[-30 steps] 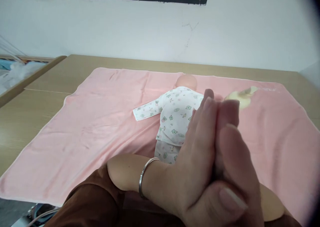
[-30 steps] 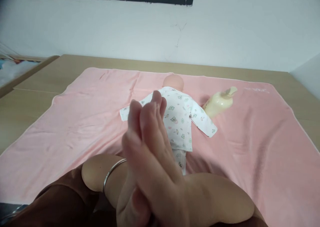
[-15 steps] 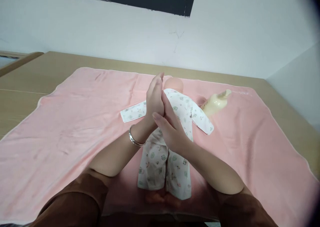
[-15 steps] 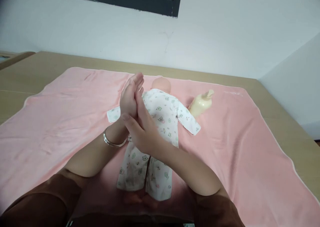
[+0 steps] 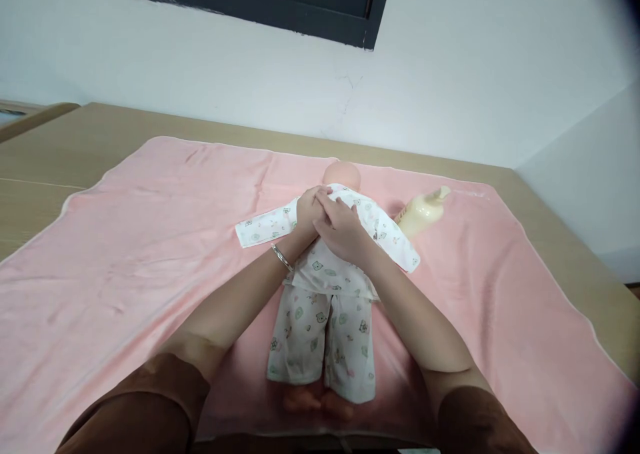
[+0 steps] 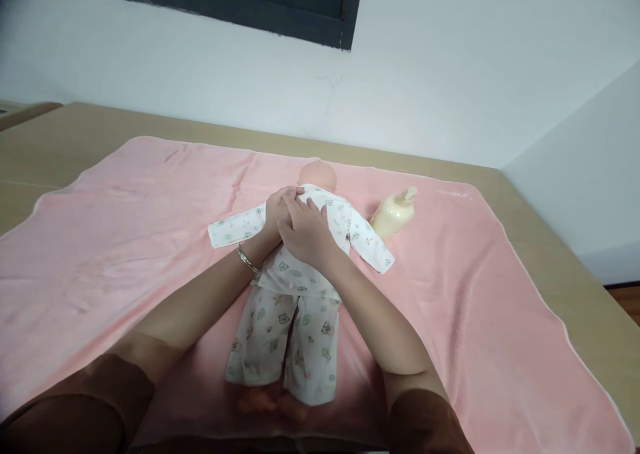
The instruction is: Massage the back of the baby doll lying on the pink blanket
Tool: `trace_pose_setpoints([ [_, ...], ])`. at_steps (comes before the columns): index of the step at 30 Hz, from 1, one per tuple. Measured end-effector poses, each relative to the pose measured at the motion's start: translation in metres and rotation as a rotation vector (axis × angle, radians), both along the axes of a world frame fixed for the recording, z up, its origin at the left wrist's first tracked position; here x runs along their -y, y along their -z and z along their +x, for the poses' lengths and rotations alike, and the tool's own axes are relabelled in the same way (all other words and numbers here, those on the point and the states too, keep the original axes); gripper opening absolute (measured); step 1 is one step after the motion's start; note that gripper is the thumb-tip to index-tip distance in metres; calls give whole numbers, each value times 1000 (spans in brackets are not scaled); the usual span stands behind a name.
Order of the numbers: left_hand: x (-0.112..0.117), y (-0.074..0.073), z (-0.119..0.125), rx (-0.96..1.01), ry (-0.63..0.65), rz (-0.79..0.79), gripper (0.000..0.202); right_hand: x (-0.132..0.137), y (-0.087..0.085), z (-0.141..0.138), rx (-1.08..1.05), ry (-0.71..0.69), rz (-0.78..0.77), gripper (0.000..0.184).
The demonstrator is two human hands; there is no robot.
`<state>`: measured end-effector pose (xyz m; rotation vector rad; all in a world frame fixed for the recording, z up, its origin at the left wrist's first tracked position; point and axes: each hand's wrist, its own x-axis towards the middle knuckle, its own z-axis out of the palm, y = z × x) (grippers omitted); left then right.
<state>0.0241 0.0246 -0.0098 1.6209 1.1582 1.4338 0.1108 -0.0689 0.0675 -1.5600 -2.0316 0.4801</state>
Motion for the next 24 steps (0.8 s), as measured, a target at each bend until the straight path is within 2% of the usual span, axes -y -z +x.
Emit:
trace_pose_setpoints([
  [2, 3, 3, 1, 1, -23, -32, 27, -5, 9, 5, 95, -56, -21, 60],
  [4, 7, 1, -1, -33, -44, -34, 27, -11, 20, 15, 153, -101, 40, 59],
  [7, 12, -2, -5, -111, -49, 31, 26, -24, 38, 38, 183, -177, 178, 55],
  [9, 14, -1, -8, -158, -32, 92, 24, -32, 46, 52, 147, -167, 221, 49],
  [13, 13, 5, -14, -211, 12, 173, 28, -31, 49, 57, 187, 4, 186, 49],
  [16, 11, 7, -17, -198, 19, 188, 29, -13, 45, 37, 310, 194, 133, 57],
  [17, 11, 7, -18, -191, 24, 192, 30, -7, 44, 29, 349, 215, 132, 59],
  [20, 11, 6, -20, -173, 36, 188, 29, 5, 41, 17, 429, 79, 177, 57],
  [24, 14, 5, -20, -174, 30, 138, 29, -11, 43, 40, 358, -205, 228, 48],
])
